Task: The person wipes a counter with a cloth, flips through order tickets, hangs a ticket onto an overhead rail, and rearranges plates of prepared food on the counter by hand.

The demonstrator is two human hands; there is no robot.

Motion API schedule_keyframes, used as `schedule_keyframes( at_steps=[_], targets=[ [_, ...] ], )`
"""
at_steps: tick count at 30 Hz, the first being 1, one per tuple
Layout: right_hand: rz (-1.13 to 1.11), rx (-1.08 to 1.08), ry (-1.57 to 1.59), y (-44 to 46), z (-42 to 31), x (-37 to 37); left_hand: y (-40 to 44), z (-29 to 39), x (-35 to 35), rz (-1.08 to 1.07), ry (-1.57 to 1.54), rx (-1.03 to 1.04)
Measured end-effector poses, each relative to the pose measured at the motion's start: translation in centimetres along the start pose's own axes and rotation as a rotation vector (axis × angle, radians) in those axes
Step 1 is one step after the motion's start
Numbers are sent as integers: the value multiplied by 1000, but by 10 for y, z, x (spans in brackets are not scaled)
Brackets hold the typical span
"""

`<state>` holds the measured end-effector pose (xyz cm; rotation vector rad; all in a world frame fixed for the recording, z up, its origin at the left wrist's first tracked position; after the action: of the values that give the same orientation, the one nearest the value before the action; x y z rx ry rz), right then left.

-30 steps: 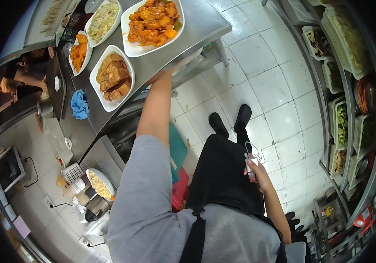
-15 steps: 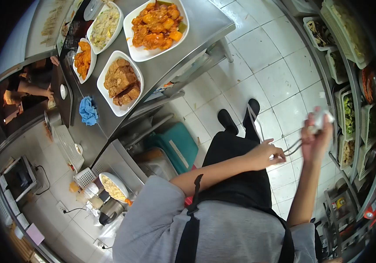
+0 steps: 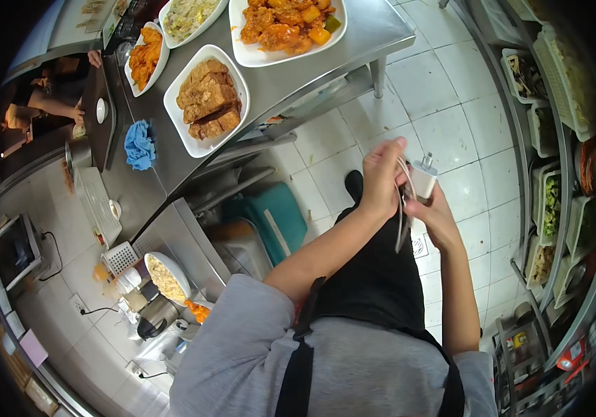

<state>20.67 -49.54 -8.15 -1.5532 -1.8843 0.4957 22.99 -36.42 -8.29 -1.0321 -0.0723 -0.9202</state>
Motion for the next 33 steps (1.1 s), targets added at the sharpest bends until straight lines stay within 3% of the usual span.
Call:
schedule_keyframes(
  at_steps=[3, 6, 9, 12, 13, 14, 16, 17, 19, 20, 24, 26, 29, 30, 31, 32, 33],
  targets=[
    [1, -71, -143, 18, -4, 17, 8, 6, -1, 35, -113, 41],
    [-40, -55, -173, 28, 6, 19, 15, 2, -5, 68, 87, 133],
    [-12, -83, -195, 31, 17, 19, 41, -7, -31, -211, 709, 370],
    [239, -107, 125, 39, 29, 16, 24, -21, -34, -273, 402, -173],
    [284, -163, 229, 46, 30, 10, 23, -31, -46, -375, 551, -295],
    [289, -59, 263, 48, 30, 0, 17, -43, -56, -486, 739, -159],
    [313, -115, 185, 59, 27, -15, 0, -40, -63, -642, 939, -438],
    [379, -127, 121, 59, 29, -21, 0, -40, -69, -642, 914, -510],
    [276, -168, -164, 52, 17, -24, 3, -44, -86, -643, 861, -647],
    [220, -187, -308, 46, 14, -26, 7, -45, -94, -542, 838, -669],
    [122, -212, -544, 14, 17, -38, 8, -12, -81, -496, 966, -613],
    [61, -85, -506, -14, -4, -35, -4, -1, -68, -475, 921, -502],
    [91, -96, -464, -43, -26, -43, -16, -3, -29, -500, 902, -444],
    [122, 22, -489, -51, -42, -45, -14, -18, -19, -551, 852, -383],
    [144, -178, -564, -48, -37, -56, -3, -49, -14, -616, 741, -267],
    [173, -242, -622, -51, -56, -57, -8, -44, 15, -553, 771, -228],
    [203, -391, -583, -44, -64, -63, -5, -48, 37, -512, 715, -268]
  ],
)
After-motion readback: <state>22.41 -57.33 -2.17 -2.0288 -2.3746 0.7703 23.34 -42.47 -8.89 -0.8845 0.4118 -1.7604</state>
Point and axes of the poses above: each hand's wrist, its own y-axis towards the middle knuckle, its own x-axis out of the palm, z = x × y, the point moved 1 cm from there along y, towards the middle knuckle, and after that the axes turned 10 degrees about z, right-handed, at the moved point
